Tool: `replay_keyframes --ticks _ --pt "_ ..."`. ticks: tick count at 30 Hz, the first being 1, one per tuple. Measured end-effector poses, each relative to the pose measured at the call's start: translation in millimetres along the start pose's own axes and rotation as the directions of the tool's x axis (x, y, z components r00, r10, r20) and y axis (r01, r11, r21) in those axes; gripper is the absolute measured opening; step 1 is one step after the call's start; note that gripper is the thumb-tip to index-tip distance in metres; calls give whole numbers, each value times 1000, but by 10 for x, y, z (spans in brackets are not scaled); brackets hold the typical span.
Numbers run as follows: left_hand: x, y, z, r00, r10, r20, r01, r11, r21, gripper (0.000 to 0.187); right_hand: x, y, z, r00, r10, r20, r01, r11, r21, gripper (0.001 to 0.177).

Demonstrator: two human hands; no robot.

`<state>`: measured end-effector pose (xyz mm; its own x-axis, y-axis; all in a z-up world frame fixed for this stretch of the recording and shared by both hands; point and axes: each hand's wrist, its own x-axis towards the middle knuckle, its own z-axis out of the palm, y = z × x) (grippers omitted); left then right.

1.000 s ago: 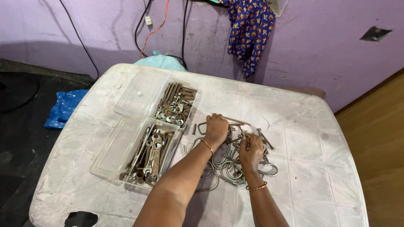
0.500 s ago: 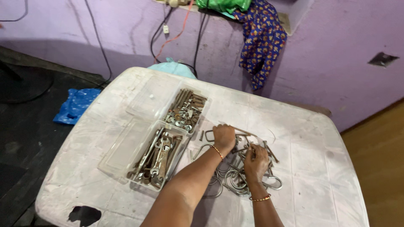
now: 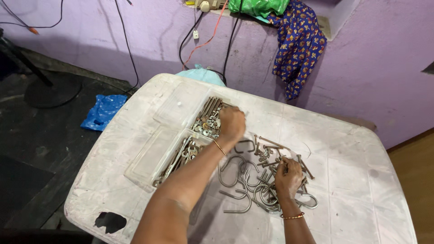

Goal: The person sorts a mixed pile of metal hardware, including bolts, nuts, washers, and hooks, on a white table. They pick up items by hand and place them into a clear plastic organizer box with multiple compartments. The person continues to separate the hardware into different categories throughout the clip.

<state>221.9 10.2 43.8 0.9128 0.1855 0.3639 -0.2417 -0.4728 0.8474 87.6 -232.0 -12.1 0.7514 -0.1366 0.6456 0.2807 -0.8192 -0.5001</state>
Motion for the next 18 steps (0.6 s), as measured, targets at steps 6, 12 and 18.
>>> replay_keyframes --ticks 6,12,18 --pt "233 -226 -559 938 329 -107 -161 687 708 10 -25 64 51 998 62 32 -62 998 0 19" --pt "20 -114 -709 939 271 -212 -99 803 588 11 -31 57 48 990 128 59 -129 992 9 19" --pt "-559 153 -467 948 300 -110 -223 869 442 3 -18 -17 9 999 51 15 -50 996 -74 18"
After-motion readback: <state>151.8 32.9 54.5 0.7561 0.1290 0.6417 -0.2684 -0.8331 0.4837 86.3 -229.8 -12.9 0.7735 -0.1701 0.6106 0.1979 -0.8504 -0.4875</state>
